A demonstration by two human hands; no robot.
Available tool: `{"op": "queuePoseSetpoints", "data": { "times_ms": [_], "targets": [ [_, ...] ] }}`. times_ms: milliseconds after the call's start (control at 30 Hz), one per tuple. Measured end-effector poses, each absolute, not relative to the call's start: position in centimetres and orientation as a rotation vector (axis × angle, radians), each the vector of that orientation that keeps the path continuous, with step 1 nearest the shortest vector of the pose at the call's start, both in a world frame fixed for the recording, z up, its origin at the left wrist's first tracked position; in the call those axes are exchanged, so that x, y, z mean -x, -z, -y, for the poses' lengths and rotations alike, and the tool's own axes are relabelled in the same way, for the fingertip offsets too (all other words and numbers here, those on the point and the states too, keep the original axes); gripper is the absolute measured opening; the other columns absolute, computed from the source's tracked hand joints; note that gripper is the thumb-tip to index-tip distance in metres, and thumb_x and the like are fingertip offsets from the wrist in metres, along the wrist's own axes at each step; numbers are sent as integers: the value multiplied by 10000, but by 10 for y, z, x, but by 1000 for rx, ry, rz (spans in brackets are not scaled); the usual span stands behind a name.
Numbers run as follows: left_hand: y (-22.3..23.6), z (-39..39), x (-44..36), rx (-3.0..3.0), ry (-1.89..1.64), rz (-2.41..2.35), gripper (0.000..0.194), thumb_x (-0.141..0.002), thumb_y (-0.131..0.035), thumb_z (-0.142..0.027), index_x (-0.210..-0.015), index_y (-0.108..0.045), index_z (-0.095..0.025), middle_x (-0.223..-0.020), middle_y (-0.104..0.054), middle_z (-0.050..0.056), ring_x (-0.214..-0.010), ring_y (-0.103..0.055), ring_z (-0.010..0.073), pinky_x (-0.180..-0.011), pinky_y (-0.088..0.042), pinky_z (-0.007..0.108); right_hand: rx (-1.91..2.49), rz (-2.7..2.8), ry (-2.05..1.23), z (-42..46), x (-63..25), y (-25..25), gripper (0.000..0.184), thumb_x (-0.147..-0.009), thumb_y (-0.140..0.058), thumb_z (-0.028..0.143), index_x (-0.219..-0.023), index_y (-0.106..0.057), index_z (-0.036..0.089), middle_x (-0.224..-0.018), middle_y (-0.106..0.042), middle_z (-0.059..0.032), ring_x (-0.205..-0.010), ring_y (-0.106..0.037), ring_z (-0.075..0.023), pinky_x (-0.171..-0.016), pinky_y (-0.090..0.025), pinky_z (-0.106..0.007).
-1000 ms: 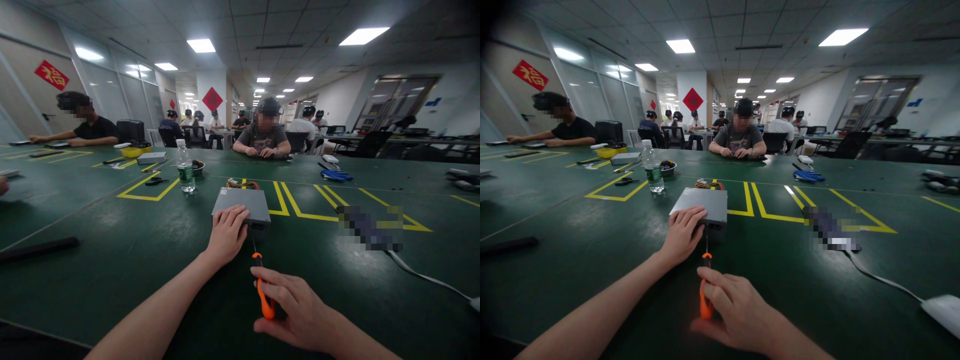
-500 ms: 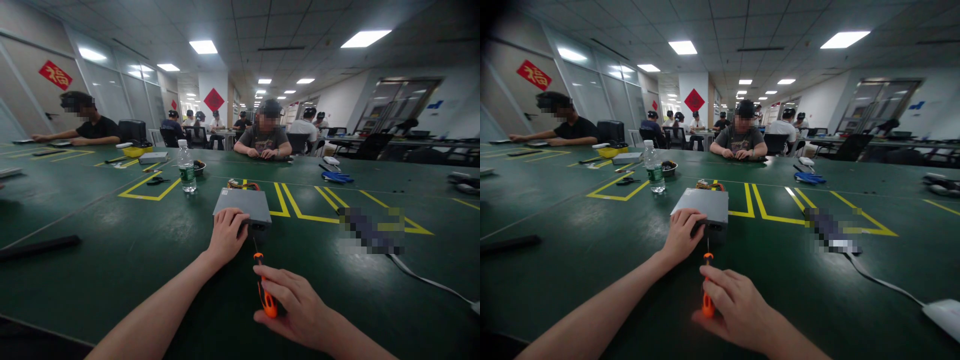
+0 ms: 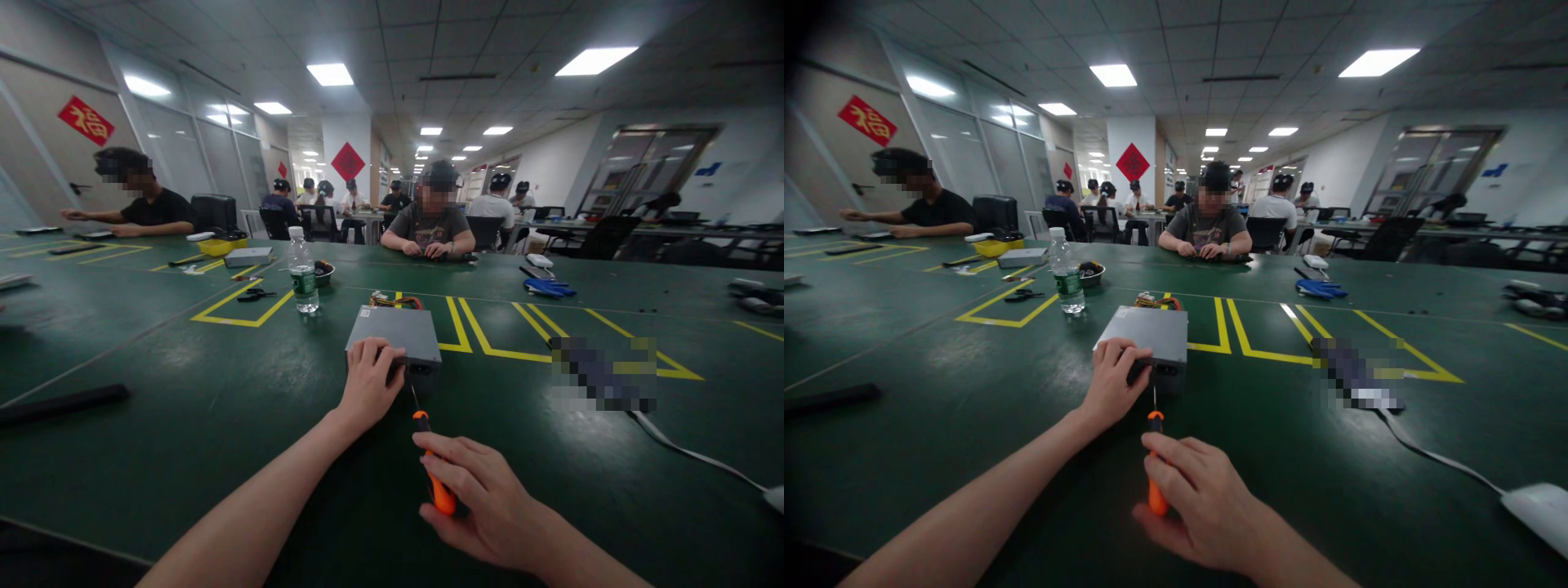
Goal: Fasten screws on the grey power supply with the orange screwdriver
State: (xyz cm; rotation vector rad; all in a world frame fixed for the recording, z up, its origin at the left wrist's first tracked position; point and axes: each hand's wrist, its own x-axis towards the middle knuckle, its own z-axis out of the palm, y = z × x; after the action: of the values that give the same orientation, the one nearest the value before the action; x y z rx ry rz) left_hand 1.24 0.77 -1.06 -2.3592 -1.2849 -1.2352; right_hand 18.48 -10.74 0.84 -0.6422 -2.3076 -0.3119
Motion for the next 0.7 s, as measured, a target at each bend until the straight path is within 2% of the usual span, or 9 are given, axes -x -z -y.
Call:
{"op": "queuePoseSetpoints", "data": {
  "times_ms": [100,233,400,467,600,700],
  "targets": [
    [10,-8,-13,2362,1244,1287,206,-791,-554,-211,-995,-574,-205,-1018,-492,68,-959,-417,230,-838,-370,380,682,2346,241,108,-187,-7,324,-907,-408,384,-1095,-475,129,-1063,-617,-170,-949,-618,-205,-756,-523,-299],
    [10,-8,-13,2357,1249,1289,201,-787,-558,-206,-987,-574,-205,-1012,-491,66,-946,-418,227,-828,-376,380,665,2402,253,109,-186,-10,337,-900,-378,300,-1167,-475,119,-1116,-585,-187,-988,-598,-224,-752,-520,-321],
    [10,-7,-13,2351,1260,1300,199,-784,-564,-203,-982,-577,-210,-1009,-496,63,-962,-424,229,-838,-377,384,597,2391,312,105,-180,-7,302,-889,-463,332,-1088,-519,113,-1047,-633,-177,-792,-637,-197,-676,-521,-328],
    [9,-7,-13,2354,1260,1304,196,-784,-563,-204,-980,-578,-209,-1010,-498,64,-960,-429,229,-837,-379,388,581,2350,312,103,-178,-3,310,-882,-486,368,-1059,-505,114,-1033,-645,-174,-772,-641,-188,-671,-519,-316],
    [9,-7,-14,2360,1261,1306,199,-781,-569,-200,-980,-577,-205,-1014,-496,64,-961,-427,230,-839,-376,390,684,2351,231,105,-178,-1,393,-874,-463,476,-1049,-488,126,-1068,-632,-177,-915,-631,-205,-757,-514,-311],
    [9,-7,-13,2355,1262,1313,200,-781,-569,-200,-981,-577,-210,-1019,-494,62,-966,-426,231,-840,-375,392,715,2453,228,109,-177,-6,361,-907,-400,388,-1136,-493,125,-1119,-600,-189,-973,-610,-228,-757,-515,-334]
  ]
}}
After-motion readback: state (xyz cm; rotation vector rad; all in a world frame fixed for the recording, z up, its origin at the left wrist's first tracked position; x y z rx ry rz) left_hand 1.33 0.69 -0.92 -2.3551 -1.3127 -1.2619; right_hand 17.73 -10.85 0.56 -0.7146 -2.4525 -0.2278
